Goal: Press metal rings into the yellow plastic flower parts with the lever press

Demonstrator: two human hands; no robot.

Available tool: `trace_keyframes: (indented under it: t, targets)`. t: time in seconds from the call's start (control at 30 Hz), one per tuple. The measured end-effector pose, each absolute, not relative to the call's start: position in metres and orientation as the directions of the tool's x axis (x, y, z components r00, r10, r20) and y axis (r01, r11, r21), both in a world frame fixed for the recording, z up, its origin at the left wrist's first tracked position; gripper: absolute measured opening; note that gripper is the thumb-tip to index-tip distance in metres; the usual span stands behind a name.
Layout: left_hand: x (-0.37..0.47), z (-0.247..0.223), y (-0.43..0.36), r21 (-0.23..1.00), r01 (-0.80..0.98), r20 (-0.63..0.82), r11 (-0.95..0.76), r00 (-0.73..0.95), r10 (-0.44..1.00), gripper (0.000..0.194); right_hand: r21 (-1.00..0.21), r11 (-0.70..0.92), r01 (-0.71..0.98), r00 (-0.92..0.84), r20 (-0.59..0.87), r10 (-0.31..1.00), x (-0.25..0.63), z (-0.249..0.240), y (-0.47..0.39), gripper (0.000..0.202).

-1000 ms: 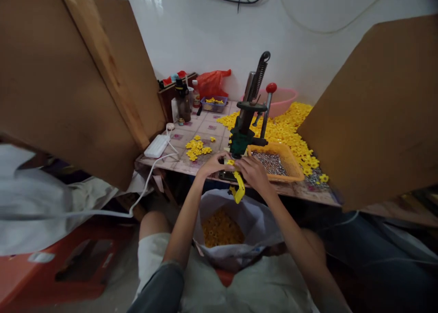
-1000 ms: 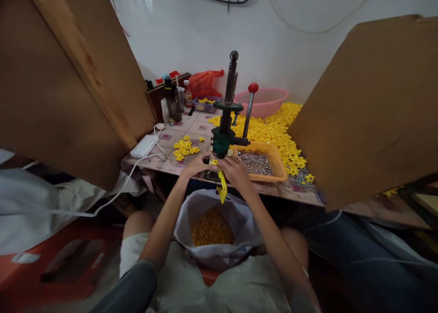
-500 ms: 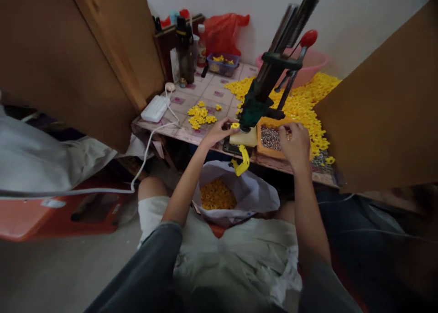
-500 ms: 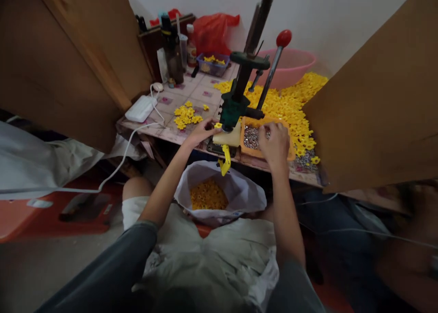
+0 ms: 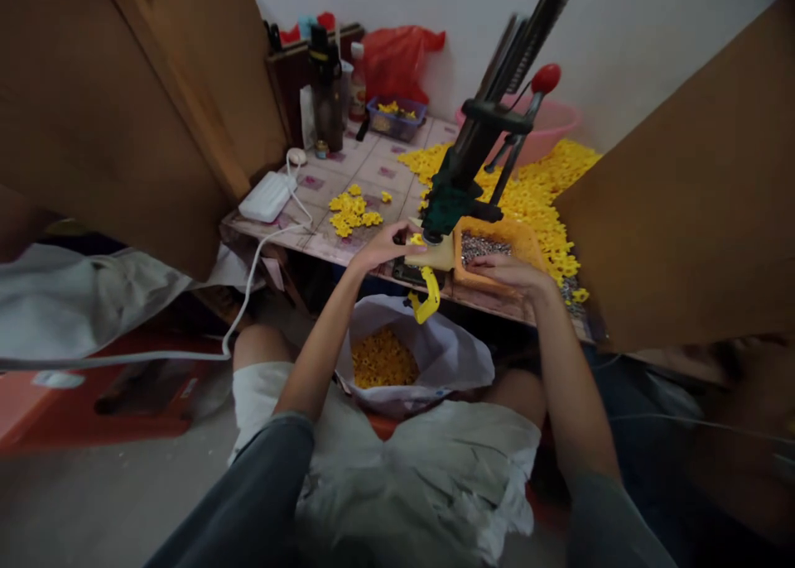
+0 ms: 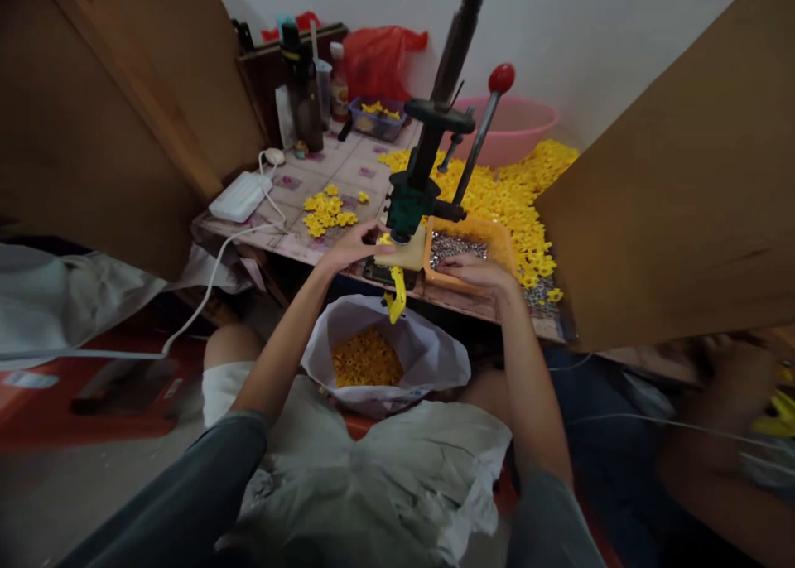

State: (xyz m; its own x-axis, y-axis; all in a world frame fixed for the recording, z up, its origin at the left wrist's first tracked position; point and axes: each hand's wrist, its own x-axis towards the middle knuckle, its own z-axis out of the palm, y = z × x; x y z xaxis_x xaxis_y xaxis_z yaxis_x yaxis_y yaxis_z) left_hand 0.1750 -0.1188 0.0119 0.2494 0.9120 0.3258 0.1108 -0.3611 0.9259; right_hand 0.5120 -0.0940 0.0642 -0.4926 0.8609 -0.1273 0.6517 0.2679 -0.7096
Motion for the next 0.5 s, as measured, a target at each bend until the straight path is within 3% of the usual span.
trace_keyframes:
  t: [0.1,0.17,0.27,0.37,0.5]
  targets:
    - [0.176,0.013,-0.12,0.93,0.11,0.31,-0.351,0.277,0.91,0.055,-0.748,0.271,0.606,-0.434,-0.025,0.901,0.508,0.065,-0.1,0.033]
    - [0.176,0.013,-0.12,0.934,0.103,0.302,-0.343,0.291,0.908,0.053,-0.739,0.29,0.608,-0.258,0.162,0.952,0.503,0.064,-0.108,0.033]
    - [0.177,0.013,-0.119,0.931,0.116,0.298,-0.346,0.306,0.904,0.049,-0.603,0.385,0.699,-0.113,0.438,0.892,0.488,0.066,-0.126,0.025]
    - [0.176,0.013,-0.119,0.925,0.132,0.301,-0.356,0.318,0.899,0.046,-0.355,0.553,0.754,-0.236,0.639,0.732,0.461,0.066,-0.143,0.026]
    - [0.176,0.013,-0.118,0.913,0.11,0.337,-0.393,0.341,0.878,0.043,-0.139,0.722,0.678,-0.503,0.629,0.593,0.422,0.061,-0.154,0.029]
